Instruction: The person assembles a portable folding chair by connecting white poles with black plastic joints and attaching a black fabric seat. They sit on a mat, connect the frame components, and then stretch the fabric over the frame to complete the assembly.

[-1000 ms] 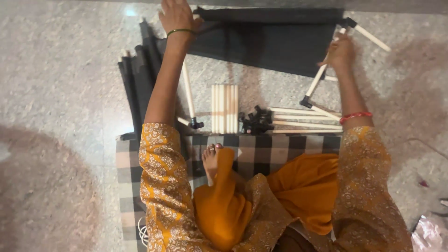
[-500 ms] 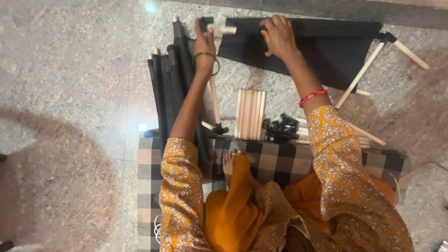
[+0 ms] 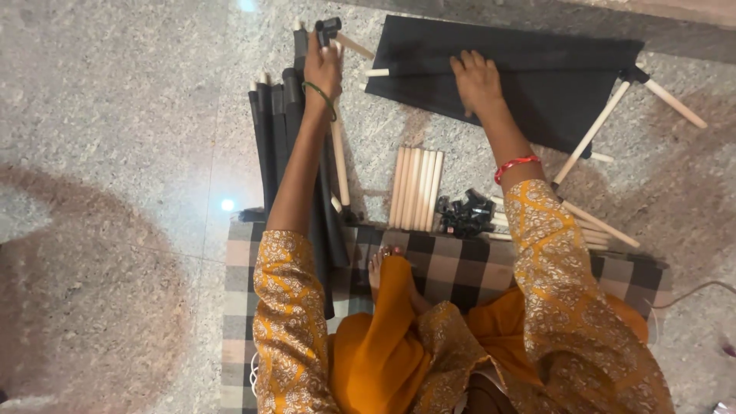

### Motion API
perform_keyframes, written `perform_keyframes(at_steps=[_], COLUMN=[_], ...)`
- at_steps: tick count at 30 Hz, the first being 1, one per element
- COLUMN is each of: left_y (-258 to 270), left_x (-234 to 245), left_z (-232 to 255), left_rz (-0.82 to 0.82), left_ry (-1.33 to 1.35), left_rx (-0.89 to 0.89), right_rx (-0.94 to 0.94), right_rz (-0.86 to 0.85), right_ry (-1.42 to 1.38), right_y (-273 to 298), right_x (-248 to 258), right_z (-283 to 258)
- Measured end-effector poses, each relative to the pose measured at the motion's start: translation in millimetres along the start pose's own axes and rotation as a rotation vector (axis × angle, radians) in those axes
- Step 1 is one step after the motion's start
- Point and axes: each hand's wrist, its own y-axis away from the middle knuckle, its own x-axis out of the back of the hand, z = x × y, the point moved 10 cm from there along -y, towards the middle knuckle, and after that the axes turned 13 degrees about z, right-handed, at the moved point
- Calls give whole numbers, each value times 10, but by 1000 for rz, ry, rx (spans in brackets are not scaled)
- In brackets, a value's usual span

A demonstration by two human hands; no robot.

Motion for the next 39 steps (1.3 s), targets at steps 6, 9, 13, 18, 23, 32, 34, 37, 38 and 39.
perform_keyframes(at_steps=[6,9,13,18,23,32,34,37,38,39], left_y=[130,119,95,29,-92,131,172,242,269,284], left_x=[178,247,372,608,580,707,863,1066,1118,1186], left_z=[22,-24,-72,-276,-331,592,892,1301,1421,1533], left_rz=[-41,-78,-82,-19,-51,-157,-142,-137,-162,-184], left_ry=[-110,-26,11,101,134,398,477,569,604,638], left_rx=[43,117,156,202,200,213,230,211,191,167], right_rx=[-22,-18,-13,113,345,375,417,425,406,389], right_rz=[-30,26,239,237,51,-72,-89,36,45,60], right_ry=[144,189,236,158,-117,73,79,239,254,269], right_y=[58,45,-62,-46,315,623,636,626,614,572], right_x=[-204,-347,-320,-282,-157,23,-21,-28,-31,-13], right_z=[186,286,379,312,-49,-496,-524,-597,-601,-622])
